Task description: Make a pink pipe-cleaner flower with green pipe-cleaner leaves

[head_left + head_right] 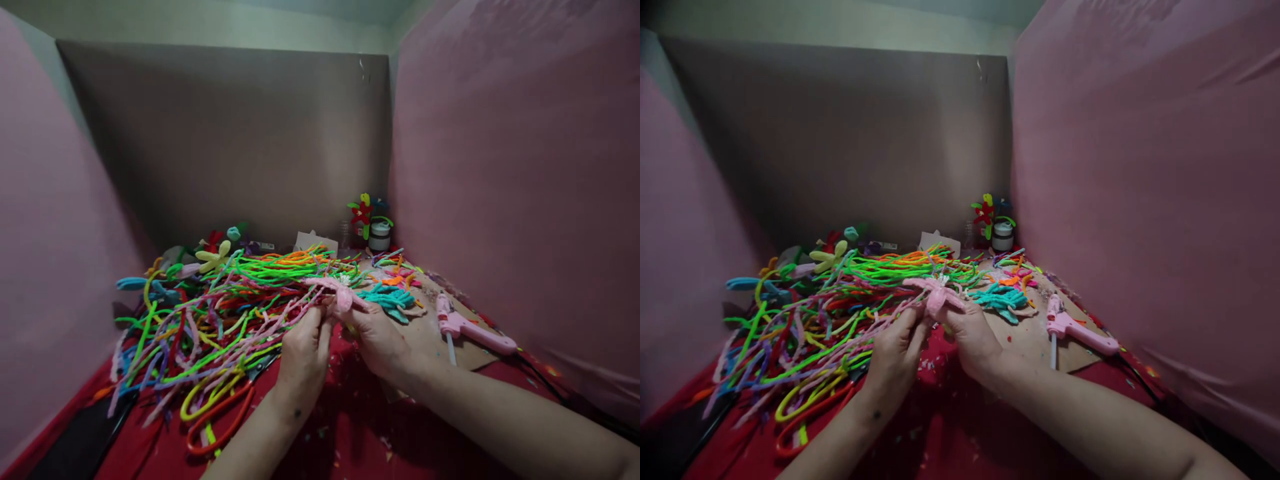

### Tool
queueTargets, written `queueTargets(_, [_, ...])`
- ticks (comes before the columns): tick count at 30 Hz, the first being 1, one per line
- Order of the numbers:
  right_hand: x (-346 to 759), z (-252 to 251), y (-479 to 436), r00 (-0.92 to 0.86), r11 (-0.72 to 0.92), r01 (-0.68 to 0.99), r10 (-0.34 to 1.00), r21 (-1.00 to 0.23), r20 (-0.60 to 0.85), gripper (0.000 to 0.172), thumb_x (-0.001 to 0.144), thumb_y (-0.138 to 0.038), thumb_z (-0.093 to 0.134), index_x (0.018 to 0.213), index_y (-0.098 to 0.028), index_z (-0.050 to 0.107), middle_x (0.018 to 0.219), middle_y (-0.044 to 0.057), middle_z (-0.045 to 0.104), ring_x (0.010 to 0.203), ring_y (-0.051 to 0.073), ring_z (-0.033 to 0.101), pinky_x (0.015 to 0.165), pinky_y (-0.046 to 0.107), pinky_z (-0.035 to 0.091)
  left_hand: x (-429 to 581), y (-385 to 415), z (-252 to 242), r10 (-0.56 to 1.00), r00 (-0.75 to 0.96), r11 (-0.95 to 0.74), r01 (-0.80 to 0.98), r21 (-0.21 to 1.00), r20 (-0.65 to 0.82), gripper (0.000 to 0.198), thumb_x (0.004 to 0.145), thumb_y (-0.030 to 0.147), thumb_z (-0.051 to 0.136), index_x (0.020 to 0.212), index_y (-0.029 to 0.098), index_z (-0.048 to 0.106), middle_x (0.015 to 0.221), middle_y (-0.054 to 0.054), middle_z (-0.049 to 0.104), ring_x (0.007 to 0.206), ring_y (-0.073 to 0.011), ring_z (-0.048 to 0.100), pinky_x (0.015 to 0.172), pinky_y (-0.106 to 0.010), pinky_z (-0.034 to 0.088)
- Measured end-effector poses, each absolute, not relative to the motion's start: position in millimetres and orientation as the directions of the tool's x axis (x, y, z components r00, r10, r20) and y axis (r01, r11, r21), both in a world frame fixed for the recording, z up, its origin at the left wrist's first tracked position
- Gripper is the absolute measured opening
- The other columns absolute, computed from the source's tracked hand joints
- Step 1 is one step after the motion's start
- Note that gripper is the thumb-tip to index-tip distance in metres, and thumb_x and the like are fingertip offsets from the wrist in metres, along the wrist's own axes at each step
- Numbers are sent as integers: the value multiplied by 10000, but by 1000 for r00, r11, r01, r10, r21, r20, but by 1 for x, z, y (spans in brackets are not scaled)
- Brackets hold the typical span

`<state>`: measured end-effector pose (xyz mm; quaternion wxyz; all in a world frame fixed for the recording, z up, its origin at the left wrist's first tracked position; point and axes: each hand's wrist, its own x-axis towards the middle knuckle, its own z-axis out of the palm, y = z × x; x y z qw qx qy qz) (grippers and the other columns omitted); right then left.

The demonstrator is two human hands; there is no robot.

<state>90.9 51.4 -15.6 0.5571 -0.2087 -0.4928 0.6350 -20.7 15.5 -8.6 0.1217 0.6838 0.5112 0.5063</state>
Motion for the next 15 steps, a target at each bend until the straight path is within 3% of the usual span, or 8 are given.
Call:
queueTargets(3, [89,-14,47,-321,72,-504,910,-860,264,229,739,-332,643,930,-207,648,671,-23,509,532,79,303,473,201,260,-25,15,-13,797,-55,-444,621,646,601,182,825,203,446,672,191,543,612,7,552,543,-120,466,553,-233,351])
queueTargets(6, [89,-8,42,-368,94,-482,881,-871,298,222,729,-305,662,931,-213,649,714,-21,524,575,83,359,526,203,315,-25,14,-14,823,-96,-428,543,722,560,193,820,197,436,650,184,525,585,27,491,534,-103,410,534,-220,322])
queueTargets(11, [91,-9,44,-380,178,-471,843,-864,381,169,713,-305,677,847,-202,663,895,10,602,821,140,501,765,259,398,-19,14,-10,926,-145,-323,170,931,348,187,801,263,495,641,169,516,533,63,374,475,-70,315,455,-193,260])
queueTargets(15, [89,-20,52,-397,94,-508,857,-856,330,200,715,-310,674,876,-191,664,835,18,632,711,124,521,666,245,411,-15,13,-5,983,-94,-167,-97,981,158,242,773,326,554,608,160,494,469,81,337,403,-42,247,391,-178,184])
